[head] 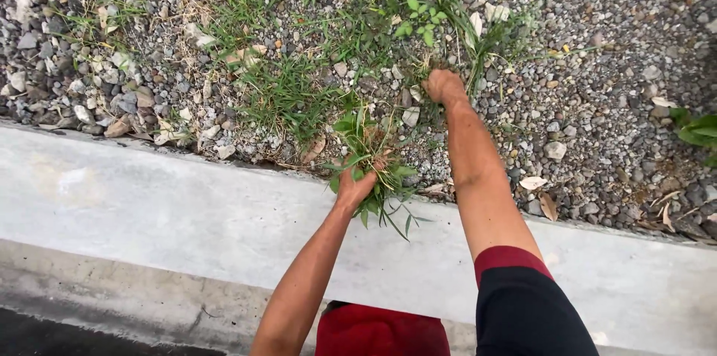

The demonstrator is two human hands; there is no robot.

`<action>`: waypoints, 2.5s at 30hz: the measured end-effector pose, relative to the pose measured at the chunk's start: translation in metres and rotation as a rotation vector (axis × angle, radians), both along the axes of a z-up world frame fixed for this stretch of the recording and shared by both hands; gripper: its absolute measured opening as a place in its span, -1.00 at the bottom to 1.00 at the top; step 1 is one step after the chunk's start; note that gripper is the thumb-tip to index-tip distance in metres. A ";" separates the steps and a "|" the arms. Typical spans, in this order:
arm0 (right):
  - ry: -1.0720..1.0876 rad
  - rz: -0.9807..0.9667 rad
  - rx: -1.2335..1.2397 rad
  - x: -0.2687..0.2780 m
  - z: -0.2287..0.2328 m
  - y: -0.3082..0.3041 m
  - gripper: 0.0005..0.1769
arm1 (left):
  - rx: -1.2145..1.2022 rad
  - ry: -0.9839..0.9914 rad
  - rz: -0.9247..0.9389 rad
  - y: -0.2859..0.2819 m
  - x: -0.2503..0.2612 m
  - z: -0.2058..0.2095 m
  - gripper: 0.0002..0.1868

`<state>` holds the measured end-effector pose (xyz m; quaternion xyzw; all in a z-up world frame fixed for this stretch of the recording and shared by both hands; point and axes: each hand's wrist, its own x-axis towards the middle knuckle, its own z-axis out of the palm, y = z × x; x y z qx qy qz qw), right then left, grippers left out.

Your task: Pulling weeds and grass from a gravelly outdoor area and placing them into a yellow plastic bag.

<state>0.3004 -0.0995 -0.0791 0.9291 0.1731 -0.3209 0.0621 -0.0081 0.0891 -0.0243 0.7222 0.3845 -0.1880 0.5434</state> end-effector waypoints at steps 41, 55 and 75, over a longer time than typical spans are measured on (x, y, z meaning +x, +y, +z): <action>-0.174 -0.334 0.292 0.045 -0.048 -0.133 -0.55 | 0.040 0.073 -0.089 -0.052 0.028 0.005 0.10; -0.094 -0.737 0.164 0.043 -0.004 -0.093 -0.64 | 0.039 -0.084 -0.132 -0.063 0.034 -0.008 -0.25; 0.320 -0.190 0.786 -0.213 0.002 -0.112 -0.59 | -0.001 -0.038 -0.033 -0.046 0.008 0.042 -0.32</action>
